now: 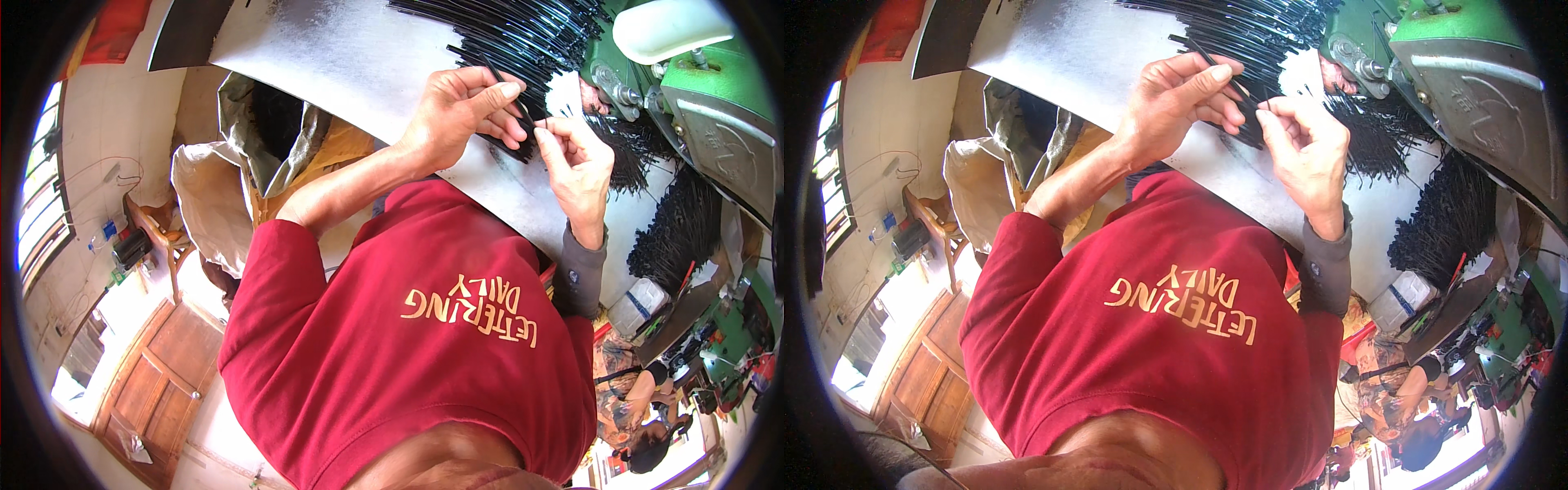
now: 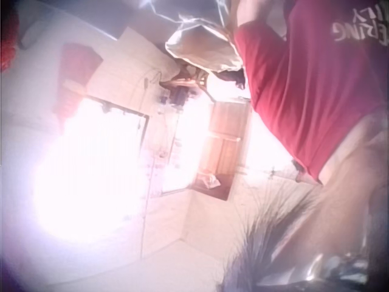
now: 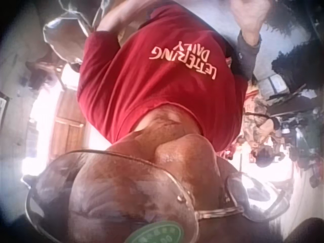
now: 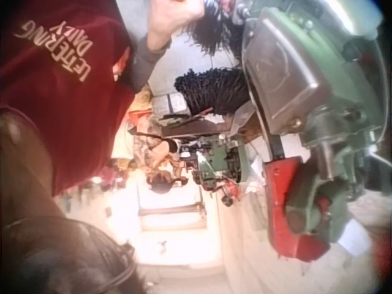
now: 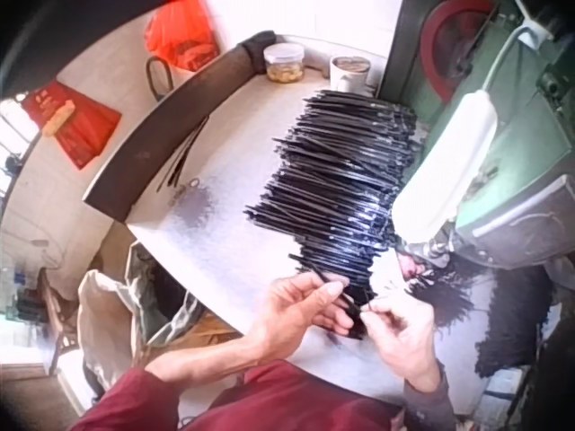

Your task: The person attaches small pins to plastic umbrella ribs using a benchtop machine, then groups and bundles the assembled ribs with plastic film by hand.

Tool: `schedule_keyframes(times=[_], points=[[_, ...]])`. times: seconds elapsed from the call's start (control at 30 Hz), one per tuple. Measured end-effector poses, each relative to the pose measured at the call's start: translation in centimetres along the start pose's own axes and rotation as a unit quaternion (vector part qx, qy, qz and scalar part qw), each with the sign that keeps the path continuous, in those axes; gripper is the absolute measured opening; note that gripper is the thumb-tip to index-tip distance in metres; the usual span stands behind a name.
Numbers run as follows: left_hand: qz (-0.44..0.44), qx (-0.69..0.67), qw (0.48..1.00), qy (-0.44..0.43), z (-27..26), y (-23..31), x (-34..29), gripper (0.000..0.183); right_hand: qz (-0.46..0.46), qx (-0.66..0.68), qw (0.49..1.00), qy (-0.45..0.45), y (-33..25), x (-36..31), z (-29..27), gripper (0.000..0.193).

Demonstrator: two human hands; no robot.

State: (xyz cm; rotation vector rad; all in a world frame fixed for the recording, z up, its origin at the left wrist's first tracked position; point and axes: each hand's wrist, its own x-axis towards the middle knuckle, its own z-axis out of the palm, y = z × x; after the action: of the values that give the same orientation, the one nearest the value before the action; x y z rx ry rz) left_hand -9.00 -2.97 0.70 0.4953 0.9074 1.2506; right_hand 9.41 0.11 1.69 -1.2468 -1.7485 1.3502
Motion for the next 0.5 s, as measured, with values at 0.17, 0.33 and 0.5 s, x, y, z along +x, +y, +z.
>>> schedule_keyframes(times=[0.17, 0.33, 0.5], points=[[0.025, 0.041, 0.999, -0.005, 0.1, -0.9, -0.3, 0.026, 0.034, 0.025, 0.999, -0.013, 0.1, -0.3, -0.1, 0.003], [0.032, 0.016, 0.999, 0.020, 0.2, -1.0, -0.5, 0.023, 0.041, 0.056, 0.997, 0.020, 0.4, -0.1, 0.0, 0.003], [0.031, 0.018, 0.999, 0.023, -0.4, -1.4, -0.5, 0.025, 0.040, 0.048, 0.996, 0.057, 0.9, 0.1, 0.1, 0.003]])
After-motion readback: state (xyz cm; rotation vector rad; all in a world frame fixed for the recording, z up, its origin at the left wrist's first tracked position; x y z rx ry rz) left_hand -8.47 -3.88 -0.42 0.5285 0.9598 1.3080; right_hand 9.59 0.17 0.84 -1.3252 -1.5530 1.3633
